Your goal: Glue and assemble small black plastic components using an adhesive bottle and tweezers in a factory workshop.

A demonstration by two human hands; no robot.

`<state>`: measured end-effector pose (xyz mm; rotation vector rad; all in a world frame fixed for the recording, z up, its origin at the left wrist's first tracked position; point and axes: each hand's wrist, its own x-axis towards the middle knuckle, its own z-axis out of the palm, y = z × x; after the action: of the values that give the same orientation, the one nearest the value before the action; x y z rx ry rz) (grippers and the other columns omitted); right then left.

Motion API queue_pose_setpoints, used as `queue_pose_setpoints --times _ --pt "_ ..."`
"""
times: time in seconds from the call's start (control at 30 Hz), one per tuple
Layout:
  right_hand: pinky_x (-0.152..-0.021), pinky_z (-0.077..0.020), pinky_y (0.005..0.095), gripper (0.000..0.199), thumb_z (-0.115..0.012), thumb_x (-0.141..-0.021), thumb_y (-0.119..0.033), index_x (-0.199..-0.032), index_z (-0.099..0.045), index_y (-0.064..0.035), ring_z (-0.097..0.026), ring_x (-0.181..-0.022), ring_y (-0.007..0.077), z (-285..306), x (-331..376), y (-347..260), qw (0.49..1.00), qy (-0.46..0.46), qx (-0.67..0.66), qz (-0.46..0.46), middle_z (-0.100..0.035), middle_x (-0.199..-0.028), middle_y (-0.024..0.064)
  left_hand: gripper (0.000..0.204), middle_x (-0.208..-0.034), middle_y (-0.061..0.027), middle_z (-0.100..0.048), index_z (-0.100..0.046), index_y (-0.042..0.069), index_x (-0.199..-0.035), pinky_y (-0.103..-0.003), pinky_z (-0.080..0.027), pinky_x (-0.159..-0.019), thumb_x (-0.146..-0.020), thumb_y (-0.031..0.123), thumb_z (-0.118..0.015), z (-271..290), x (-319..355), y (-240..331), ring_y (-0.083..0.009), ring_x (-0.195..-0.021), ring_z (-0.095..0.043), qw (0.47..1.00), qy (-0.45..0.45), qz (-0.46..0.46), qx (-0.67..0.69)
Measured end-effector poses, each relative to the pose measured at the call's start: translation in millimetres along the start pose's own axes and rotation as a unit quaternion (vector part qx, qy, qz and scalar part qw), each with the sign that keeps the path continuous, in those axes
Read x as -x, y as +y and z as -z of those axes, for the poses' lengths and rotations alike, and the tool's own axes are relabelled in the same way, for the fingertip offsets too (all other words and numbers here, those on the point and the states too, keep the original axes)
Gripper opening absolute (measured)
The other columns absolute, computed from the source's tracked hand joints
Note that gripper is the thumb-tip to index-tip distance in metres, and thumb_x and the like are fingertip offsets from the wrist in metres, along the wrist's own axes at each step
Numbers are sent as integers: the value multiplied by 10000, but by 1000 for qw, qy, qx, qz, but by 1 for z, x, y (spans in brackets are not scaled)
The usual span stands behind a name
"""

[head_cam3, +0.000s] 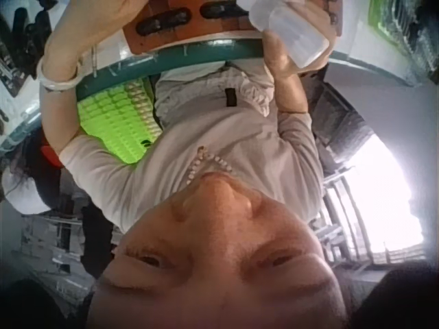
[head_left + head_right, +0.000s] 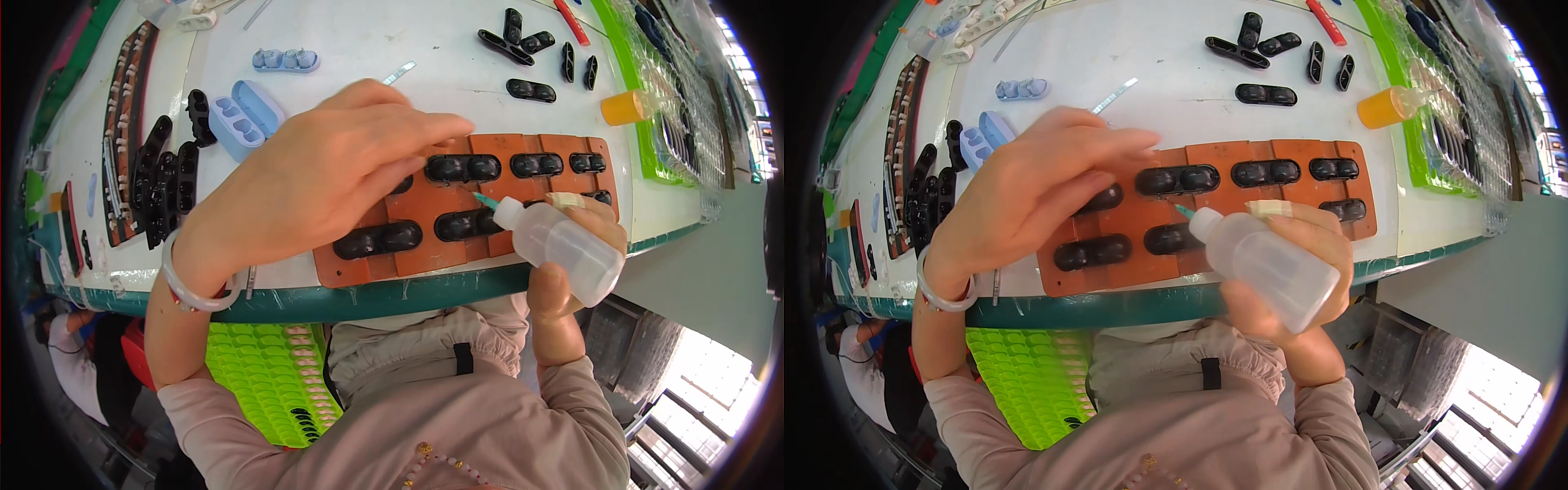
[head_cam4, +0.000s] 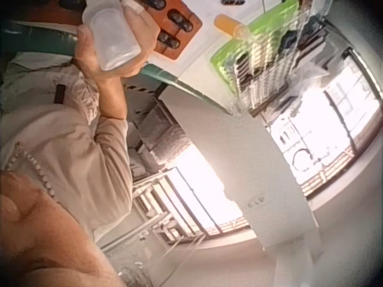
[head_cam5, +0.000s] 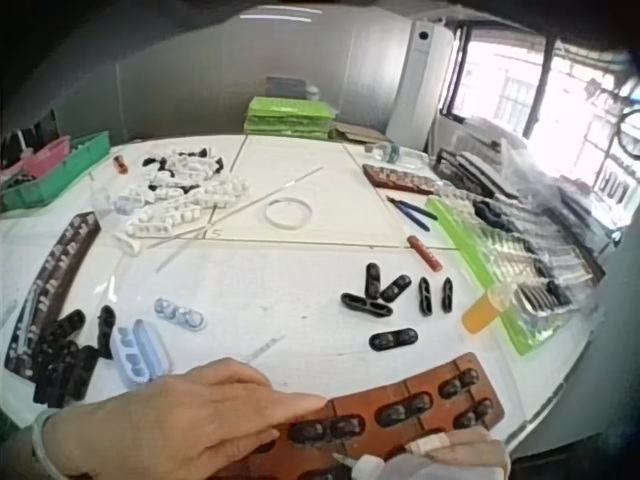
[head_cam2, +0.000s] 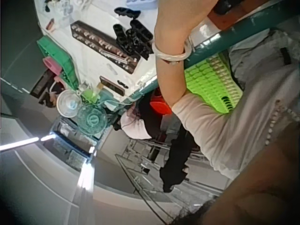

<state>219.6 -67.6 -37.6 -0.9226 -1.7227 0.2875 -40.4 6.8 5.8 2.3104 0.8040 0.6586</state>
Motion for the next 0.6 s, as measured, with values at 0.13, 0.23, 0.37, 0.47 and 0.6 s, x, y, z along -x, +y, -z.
queue_pose_setpoints --times 0.13,0.23,0.37,0.47,0.6 --pt "-750 -516 387 581 -760 -749 -380 -1074 -555 56 -621 -865 296 7 10 9 996 93 -11 -15 -607 -1000 163 472 -1019 -92 -689 -548 82 -1300 -363 -472 -874 -841 -21 -584 -14 -19 -3 -265 -984 -588 999 -37 25 28" --pt "-756 -510 384 587 -760 -745 -389 -1073 -555 52 -617 -880 294 18 9 14 996 82 7 -19 -605 -988 158 464 -995 -87 -692 -564 105 -1285 -350 -488 -861 -838 -16 -599 -17 -22 -4 -261 -973 -609 996 -67 53 34" --pt "-751 -522 366 585 -804 -714 -311 -1083 -546 62 -619 -887 288 23 4 13 1000 19 -6 -19 -630 -982 180 424 -981 -88 -693 -600 78 -1232 -327 -509 -814 -820 -21 -629 -18 -20 -2 -251 -915 -649 997 -19 41 64" --pt "-745 -532 357 574 -827 -687 -238 -1082 -545 68 -622 -892 281 15 1 9 999 24 -15 -31 -644 -981 196 394 -973 -94 -694 -619 64 -1200 -317 -514 -803 -816 -19 -637 -18 -21 -2 -240 -897 -664 997 -17 41 68" --pt "-741 -535 355 573 -834 -675 -210 -1084 -547 70 -624 -890 276 15 -1 9 1000 15 9 -25 -645 -984 195 369 -971 -99 -694 -629 55 -1180 -308 -515 -809 -819 -20 -634 -18 -21 0 -233 -909 -674 996 -20 49 78"
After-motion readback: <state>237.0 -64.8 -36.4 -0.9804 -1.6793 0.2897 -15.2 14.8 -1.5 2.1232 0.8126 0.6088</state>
